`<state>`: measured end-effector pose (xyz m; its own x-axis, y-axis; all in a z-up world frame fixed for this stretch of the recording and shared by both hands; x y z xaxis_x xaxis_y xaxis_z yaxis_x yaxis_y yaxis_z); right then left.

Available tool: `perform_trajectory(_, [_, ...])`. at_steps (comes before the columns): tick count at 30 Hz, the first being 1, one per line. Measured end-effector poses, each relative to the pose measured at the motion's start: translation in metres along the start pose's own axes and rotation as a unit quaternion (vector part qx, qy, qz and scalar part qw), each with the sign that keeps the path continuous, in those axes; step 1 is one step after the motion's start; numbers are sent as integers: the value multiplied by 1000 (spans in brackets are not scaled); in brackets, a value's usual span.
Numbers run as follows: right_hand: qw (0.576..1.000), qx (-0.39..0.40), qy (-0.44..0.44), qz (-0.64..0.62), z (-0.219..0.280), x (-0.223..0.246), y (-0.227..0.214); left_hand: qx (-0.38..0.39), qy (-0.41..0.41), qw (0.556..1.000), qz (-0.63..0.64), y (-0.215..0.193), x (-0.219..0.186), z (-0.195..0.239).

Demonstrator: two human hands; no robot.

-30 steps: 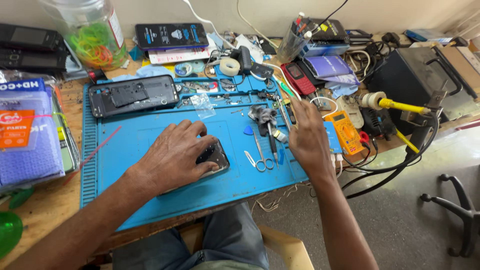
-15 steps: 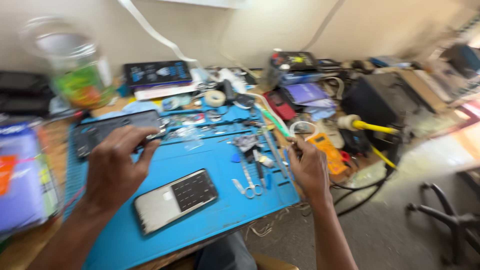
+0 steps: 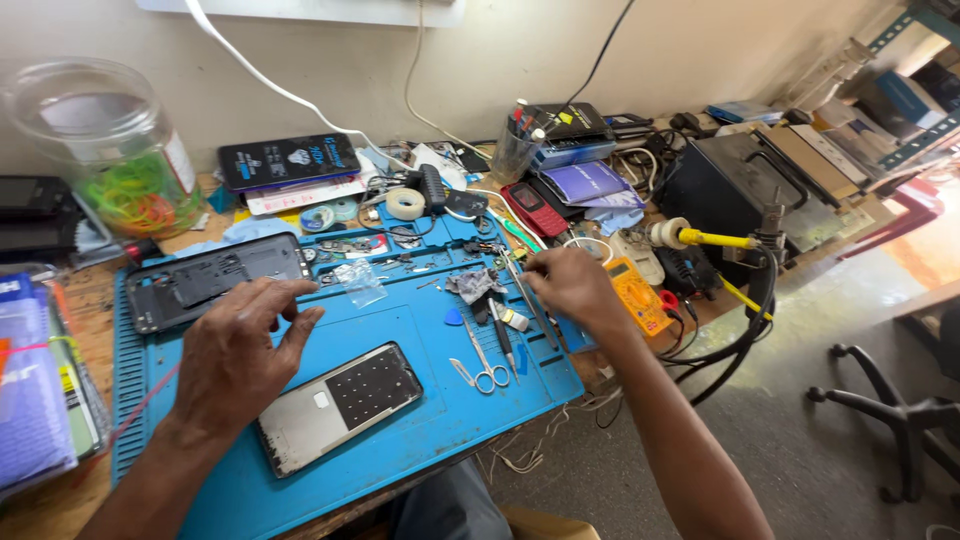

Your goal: The person cleans the back of a disassembled smartphone using a spray bottle, a toothbrush, and a metal pick. They scrub the surface, scrape residue from the edges, and wipe the device with a cloth.

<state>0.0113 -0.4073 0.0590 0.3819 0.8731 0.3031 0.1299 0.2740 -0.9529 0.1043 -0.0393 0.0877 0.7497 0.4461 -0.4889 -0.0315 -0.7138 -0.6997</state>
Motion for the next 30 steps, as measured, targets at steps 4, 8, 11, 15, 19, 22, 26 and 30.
perform_trajectory(4, [995,-41,-44,83,-16,23,13,-12,55,998,21,-4,-6,2])
perform_trajectory(8, [981,-120,-127,-85,-7,17,-15,55,80,994,41,13,-2,11])
perform_trajectory(11, [881,-100,-72,-457,33,-8,-17,149,71,985,46,31,-3,11])
perform_trajectory(15, [704,-118,-67,-697,104,-5,26,221,78,972,29,46,-15,23])
perform_trajectory(19, [591,-121,-51,-796,142,8,87,246,109,962,45,53,-33,29])
perform_trajectory(22, [624,-142,-132,-757,151,23,97,286,87,954,24,63,-34,31])
perform_trajectory(26, [756,-171,-124,-620,157,40,100,312,65,948,13,70,-30,35])
perform_trajectory(30, [871,-133,-82,-466,148,69,94,285,79,955,29,67,-30,34])
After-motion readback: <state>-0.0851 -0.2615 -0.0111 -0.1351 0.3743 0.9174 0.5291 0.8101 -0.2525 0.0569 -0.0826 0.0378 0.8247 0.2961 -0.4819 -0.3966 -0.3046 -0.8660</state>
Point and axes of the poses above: each hand's wrist, its own z-axis away from the middle knuckle, its own y-axis out of the palm, x = y × z, the point moved 8 cm from there along -z, towards the middle knuckle, and after that the axes turned 4 degrees about x, right-handed, at the moved point
